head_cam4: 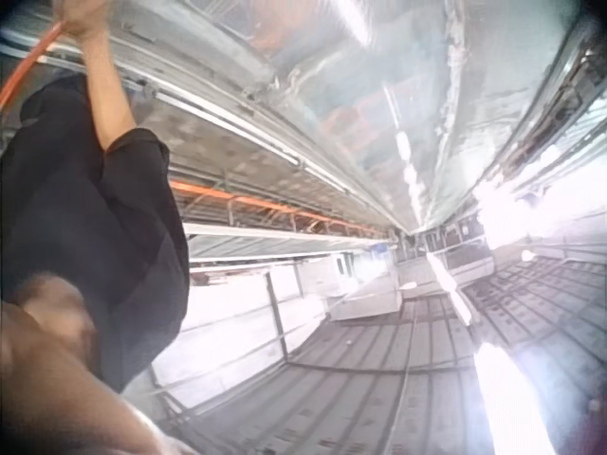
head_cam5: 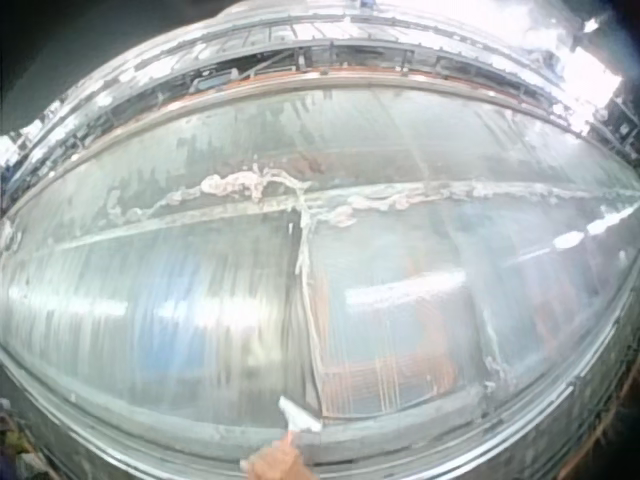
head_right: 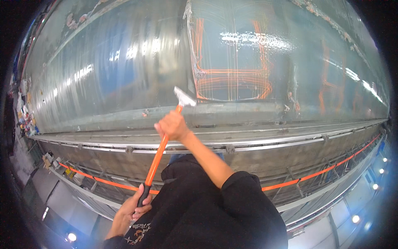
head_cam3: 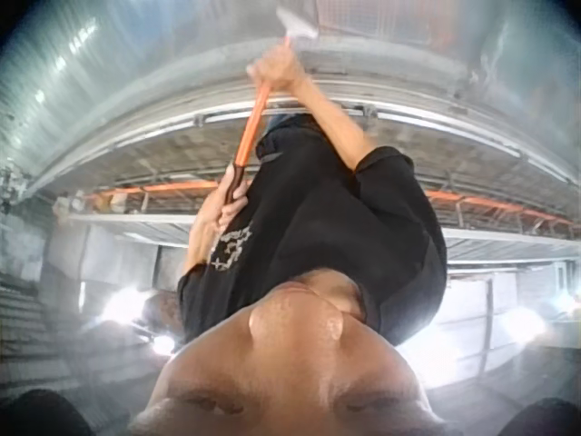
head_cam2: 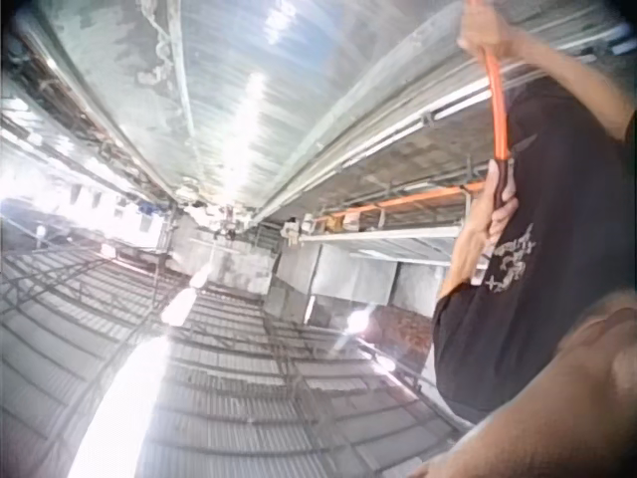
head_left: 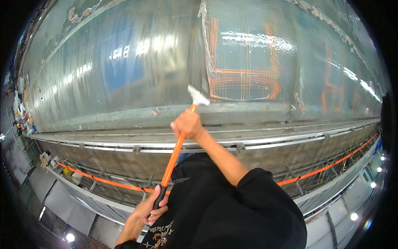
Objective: The person uses a long-handled squeegee to clean a large curved glass window. They repeatedly wipe the surface in vertical and horizontal strokes, removing streaks and residue. The person briefly pauses to wipe the squeegee blade with their hand before resuming cleaning.
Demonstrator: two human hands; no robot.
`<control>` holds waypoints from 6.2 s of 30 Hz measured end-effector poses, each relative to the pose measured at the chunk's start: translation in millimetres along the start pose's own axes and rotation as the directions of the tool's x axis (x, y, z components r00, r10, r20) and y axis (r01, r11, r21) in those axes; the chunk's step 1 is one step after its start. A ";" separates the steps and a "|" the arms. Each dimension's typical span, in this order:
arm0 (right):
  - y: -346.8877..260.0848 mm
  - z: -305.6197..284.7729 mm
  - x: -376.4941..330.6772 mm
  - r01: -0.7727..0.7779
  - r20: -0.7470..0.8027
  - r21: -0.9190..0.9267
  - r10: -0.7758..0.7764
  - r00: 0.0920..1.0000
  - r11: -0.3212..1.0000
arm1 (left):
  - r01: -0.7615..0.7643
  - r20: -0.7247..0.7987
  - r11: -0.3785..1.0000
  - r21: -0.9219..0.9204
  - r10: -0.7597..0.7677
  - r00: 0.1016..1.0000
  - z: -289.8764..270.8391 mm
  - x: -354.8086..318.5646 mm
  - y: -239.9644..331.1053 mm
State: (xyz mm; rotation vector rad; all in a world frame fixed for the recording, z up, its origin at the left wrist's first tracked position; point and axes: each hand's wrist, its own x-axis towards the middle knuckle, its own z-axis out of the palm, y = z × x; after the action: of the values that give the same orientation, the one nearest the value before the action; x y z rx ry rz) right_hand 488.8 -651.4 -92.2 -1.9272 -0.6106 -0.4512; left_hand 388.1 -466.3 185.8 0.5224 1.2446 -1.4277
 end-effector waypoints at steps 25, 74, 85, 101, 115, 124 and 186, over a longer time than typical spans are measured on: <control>8.6 21.7 32.4 0.075 0.231 0.019 -0.077 0.970 0.997 | -0.045 0.179 0.940 -0.340 0.111 0.978 -11.6 5.2 -6.7; 95.5 -14.4 91.5 -0.028 -0.134 0.002 0.028 0.991 1.000 | 0.027 -0.003 0.997 -0.071 -0.027 1.000 96.3 -22.9 115.3; 330.8 9.8 347.4 0.232 -0.288 -0.034 -0.232 0.929 0.972 | -0.106 0.408 0.910 -0.401 0.281 0.869 151.4 -21.4 369.0; -4.8 -24.7 2.8 -0.033 0.126 -0.022 0.036 0.991 0.999 | -0.022 0.134 0.973 -0.229 0.054 0.990 23.6 17.0 -28.1; 27.1 -45.9 -7.9 -0.031 0.009 0.005 0.031 0.999 0.999 | 0.021 0.079 0.999 -0.036 -0.018 0.997 65.8 15.5 9.5; 189.9 -22.4 169.5 0.133 -0.150 0.047 -0.125 0.981 0.990 | -0.035 0.131 0.979 -0.203 0.062 0.989 141.2 -7.0 183.8; -18.8 -81.5 -55.1 -0.081 0.108 0.010 0.079 0.991 0.997 | 0.023 0.081 0.999 -0.039 -0.019 0.997 65.4 24.7 -51.2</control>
State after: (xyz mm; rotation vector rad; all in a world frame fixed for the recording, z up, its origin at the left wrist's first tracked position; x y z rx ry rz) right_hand 430.1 -730.9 -76.1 -1.9640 -0.6019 -0.2930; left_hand 355.5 -543.6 207.5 0.4218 1.2153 -1.4248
